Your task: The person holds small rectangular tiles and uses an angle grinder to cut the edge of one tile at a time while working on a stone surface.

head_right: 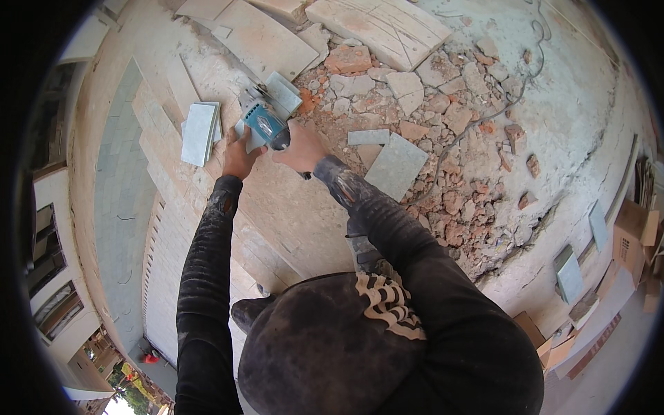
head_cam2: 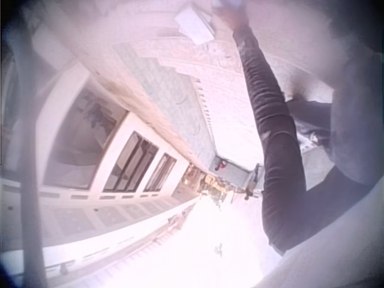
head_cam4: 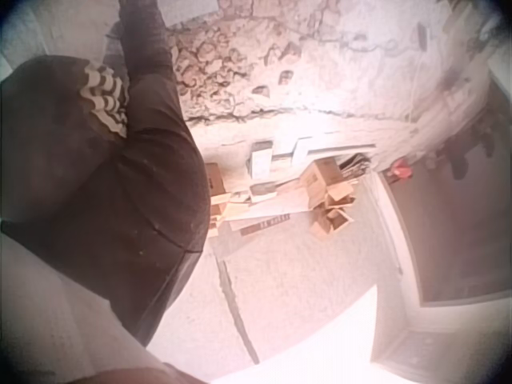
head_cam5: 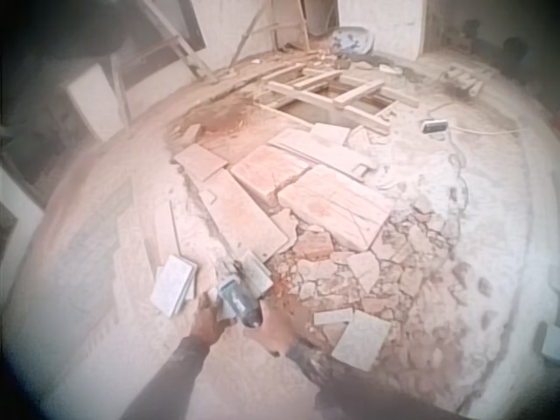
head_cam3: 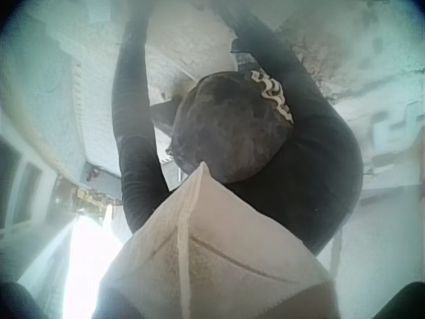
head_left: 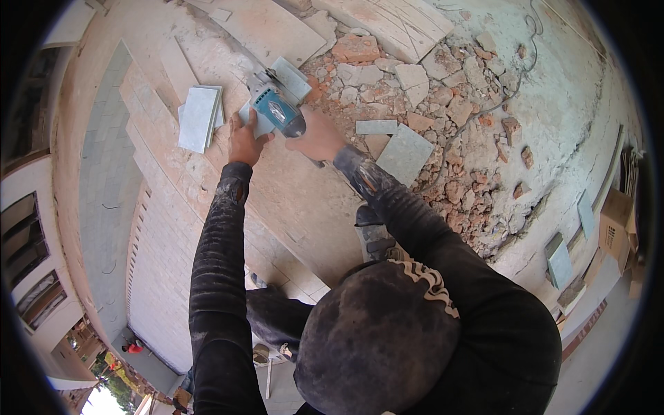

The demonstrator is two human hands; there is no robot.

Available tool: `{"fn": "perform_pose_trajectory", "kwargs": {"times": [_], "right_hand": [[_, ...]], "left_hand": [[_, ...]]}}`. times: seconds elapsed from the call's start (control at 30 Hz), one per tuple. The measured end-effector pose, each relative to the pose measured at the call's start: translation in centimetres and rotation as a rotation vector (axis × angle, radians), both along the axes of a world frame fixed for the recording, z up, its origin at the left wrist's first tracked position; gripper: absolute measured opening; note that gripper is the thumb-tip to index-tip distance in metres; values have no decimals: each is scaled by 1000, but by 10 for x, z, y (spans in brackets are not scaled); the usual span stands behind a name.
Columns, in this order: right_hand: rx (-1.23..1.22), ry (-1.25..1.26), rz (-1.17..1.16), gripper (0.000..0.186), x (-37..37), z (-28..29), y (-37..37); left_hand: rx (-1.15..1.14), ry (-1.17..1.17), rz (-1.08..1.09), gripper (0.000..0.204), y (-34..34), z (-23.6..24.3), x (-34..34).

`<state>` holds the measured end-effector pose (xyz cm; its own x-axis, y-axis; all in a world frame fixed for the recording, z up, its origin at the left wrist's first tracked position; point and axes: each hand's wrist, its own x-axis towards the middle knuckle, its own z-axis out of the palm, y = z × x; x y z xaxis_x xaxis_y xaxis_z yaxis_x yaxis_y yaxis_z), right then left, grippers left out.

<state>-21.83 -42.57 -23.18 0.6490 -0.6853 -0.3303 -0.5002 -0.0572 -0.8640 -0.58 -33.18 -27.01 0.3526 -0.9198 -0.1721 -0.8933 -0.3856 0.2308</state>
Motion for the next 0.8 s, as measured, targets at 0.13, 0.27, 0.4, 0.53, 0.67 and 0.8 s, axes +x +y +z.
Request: {"fn": "perform_pose_trajectory", "kwargs": {"times": [0.13,0.27,0.4,0.53,0.67,0.8], "right_hand": [[-48,-14,-28,63,-3,-5,3],[0,-4,-19,61,-6,-3,4],[-54,-9,-28,63,-10,-6,6],[-28,3,-8,68,-13,-2,7],[-15,24,13,77,-18,3,8],[3,44,11,83,-22,6,9]], "left_hand": [[16,-7,1,88,-2,2,-3],[14,-5,9,87,0,2,-1],[9,17,12,87,-3,2,-3],[0,10,7,87,-1,3,-2],[7,14,14,88,-1,3,-2],[14,32,25,88,-2,3,-3]]}}
